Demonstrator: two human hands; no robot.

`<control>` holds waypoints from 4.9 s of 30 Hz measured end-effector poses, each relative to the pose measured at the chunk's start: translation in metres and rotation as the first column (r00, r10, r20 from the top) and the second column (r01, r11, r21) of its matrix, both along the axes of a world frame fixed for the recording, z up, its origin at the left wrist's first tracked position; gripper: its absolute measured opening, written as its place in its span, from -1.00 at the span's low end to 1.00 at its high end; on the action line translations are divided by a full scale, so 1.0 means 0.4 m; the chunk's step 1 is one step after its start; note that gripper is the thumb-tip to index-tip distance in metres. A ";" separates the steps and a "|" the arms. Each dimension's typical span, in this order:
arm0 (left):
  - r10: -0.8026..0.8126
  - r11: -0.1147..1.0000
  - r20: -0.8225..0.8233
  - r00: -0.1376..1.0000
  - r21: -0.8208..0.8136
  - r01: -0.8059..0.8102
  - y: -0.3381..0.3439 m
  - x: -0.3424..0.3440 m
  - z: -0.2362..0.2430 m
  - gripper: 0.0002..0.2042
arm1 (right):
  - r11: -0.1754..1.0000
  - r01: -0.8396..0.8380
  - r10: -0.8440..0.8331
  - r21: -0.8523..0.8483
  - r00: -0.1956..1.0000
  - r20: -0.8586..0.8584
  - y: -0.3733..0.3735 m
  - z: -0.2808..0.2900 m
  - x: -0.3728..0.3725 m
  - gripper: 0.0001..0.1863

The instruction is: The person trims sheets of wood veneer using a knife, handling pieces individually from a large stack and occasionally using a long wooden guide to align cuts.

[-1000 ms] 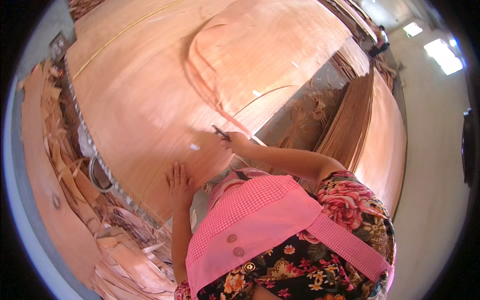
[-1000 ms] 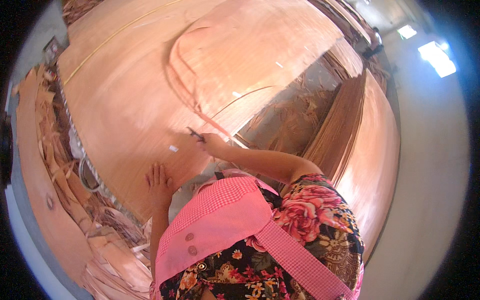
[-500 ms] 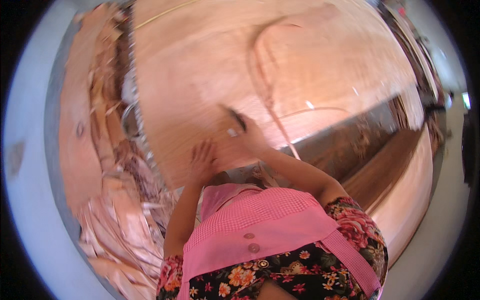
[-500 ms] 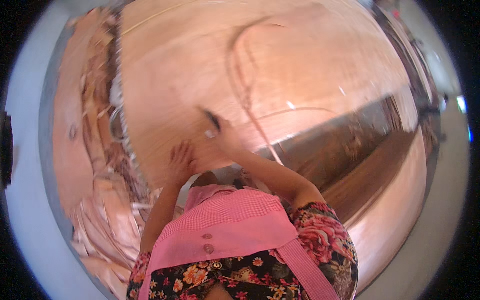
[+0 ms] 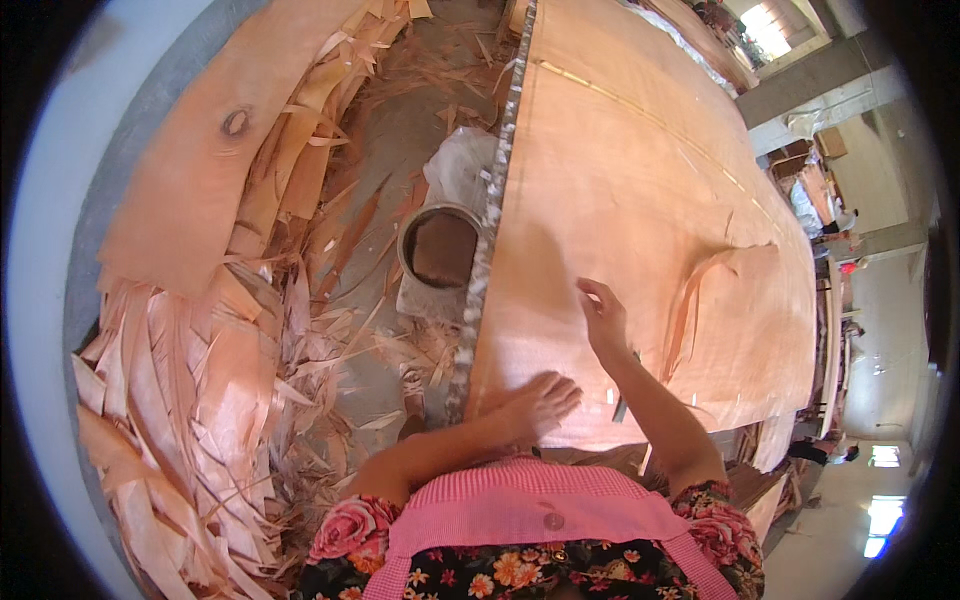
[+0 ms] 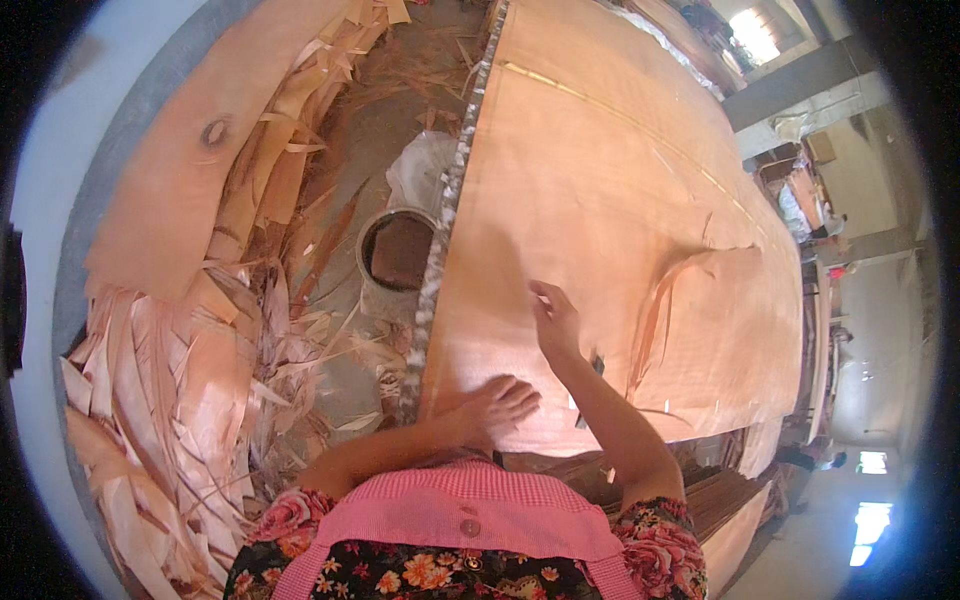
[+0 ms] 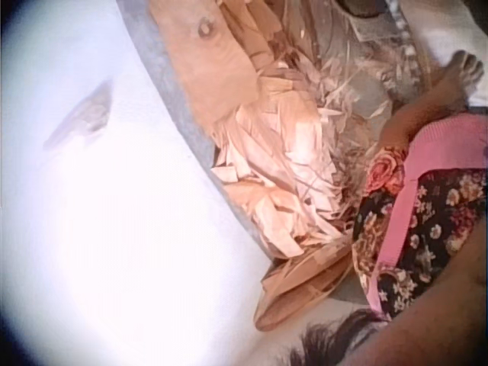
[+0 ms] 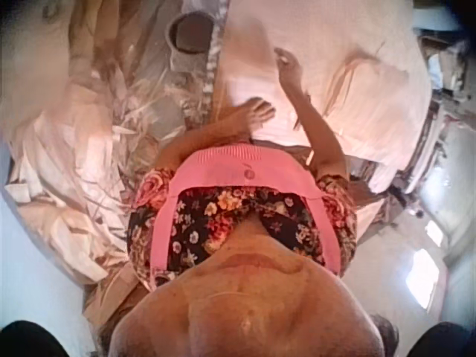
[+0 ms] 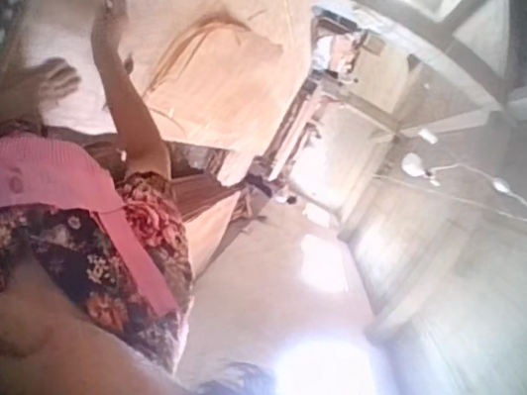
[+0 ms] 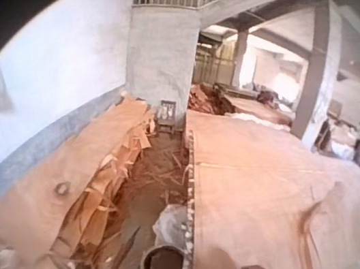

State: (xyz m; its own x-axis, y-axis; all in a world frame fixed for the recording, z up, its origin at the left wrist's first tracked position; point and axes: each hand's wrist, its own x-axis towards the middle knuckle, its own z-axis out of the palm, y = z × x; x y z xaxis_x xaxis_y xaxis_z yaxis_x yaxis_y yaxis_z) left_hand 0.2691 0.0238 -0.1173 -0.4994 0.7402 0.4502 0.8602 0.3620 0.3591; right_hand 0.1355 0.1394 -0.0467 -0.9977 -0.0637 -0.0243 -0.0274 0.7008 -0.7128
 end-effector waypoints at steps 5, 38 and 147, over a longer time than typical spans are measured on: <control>-0.034 0.999 0.100 0.994 -0.009 0.035 0.008 0.002 -0.049 -0.35 | 0.988 -0.147 0.154 -0.057 0.979 0.137 -0.266 -0.085 -0.290 -0.72; 0.051 0.998 0.186 0.981 0.029 -0.058 -0.039 -0.132 -0.164 -0.52 | 0.247 0.112 0.148 -0.962 0.977 0.151 -0.597 -0.214 -1.136 -0.84; -0.606 0.588 0.787 0.112 0.539 -0.603 -0.147 0.011 0.013 -0.66 | 0.915 -0.349 0.385 -0.204 0.907 0.174 -0.068 0.020 0.278 -0.77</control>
State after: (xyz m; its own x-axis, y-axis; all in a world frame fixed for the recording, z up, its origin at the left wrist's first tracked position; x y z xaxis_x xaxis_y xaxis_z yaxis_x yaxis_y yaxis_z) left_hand 0.2734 -0.0350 -0.1123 -0.8579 0.4973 -0.1294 -0.4056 -0.5006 0.7648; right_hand 0.2467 0.1123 -0.0388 -0.8764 -0.4451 -0.1838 -0.1002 0.5419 -0.8345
